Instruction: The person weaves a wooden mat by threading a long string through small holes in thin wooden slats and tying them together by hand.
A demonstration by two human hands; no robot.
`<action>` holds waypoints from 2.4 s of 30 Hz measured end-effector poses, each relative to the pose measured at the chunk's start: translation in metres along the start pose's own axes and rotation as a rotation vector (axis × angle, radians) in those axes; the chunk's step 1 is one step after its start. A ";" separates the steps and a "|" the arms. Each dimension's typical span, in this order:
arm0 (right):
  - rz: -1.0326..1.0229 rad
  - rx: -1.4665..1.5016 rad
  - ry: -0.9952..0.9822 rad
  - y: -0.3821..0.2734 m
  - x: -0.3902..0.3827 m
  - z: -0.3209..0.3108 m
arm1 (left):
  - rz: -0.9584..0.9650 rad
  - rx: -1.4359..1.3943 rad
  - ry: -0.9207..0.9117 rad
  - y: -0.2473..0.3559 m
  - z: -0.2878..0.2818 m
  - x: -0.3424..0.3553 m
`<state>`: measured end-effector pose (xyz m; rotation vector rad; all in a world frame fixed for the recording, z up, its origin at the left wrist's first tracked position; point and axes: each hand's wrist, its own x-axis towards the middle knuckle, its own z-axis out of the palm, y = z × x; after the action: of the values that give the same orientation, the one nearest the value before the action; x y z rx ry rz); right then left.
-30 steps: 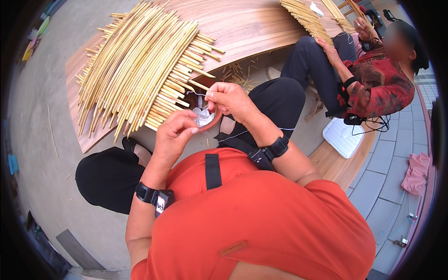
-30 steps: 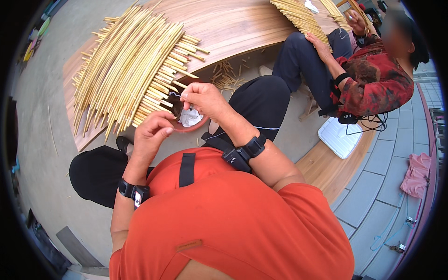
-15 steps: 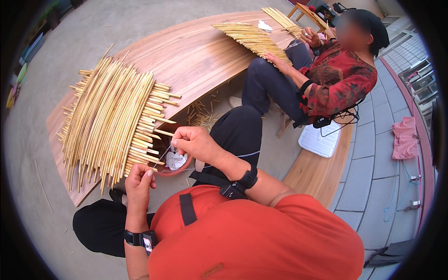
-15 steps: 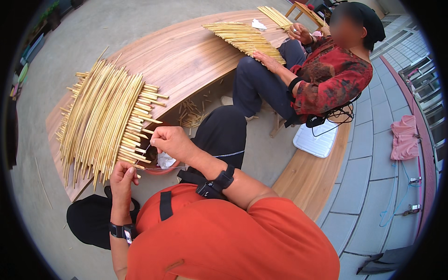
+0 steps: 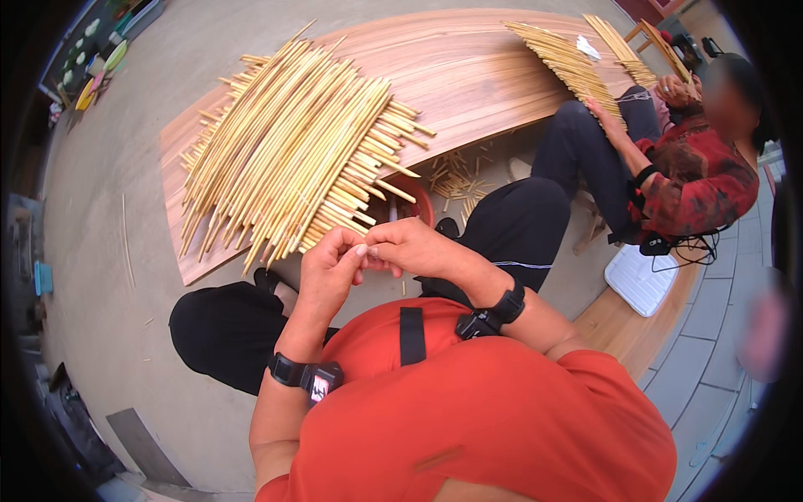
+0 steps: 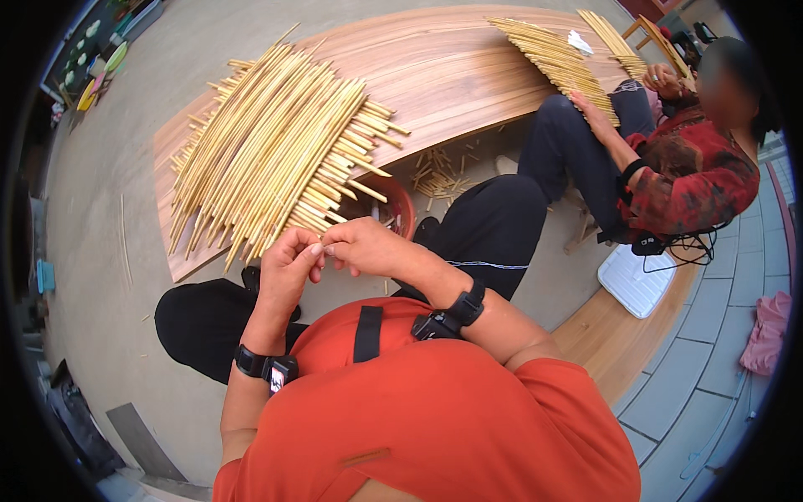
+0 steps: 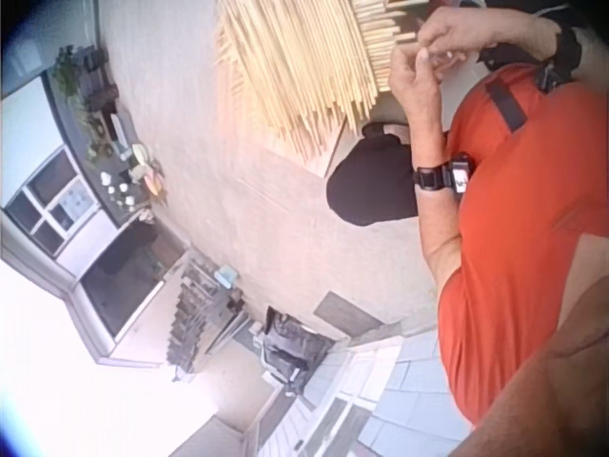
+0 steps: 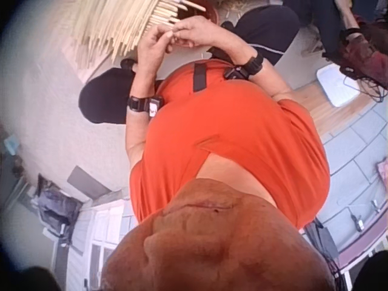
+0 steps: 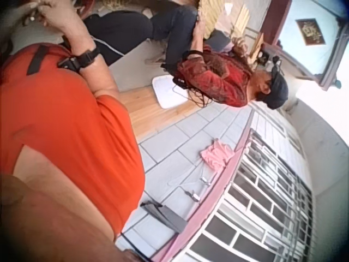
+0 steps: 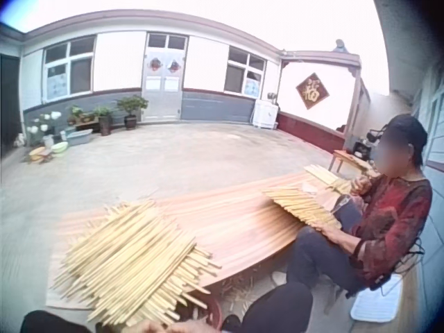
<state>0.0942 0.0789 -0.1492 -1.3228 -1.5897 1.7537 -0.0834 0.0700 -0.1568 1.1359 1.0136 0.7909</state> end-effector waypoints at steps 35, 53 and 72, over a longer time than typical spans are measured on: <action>-0.731 0.215 -0.802 -0.095 -0.089 -0.024 | -0.256 -0.604 0.216 -0.040 -0.007 0.013; -0.600 0.466 -0.766 -0.113 -0.048 -0.026 | -0.236 -0.625 0.140 -0.022 -0.018 0.010; 0.111 0.040 -0.104 0.009 0.031 -0.021 | -0.307 -0.502 -0.016 -0.028 -0.019 0.011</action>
<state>0.1004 0.1128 -0.1663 -1.3445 -1.5540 1.9399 -0.0972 0.0790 -0.1887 0.5411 0.8820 0.7307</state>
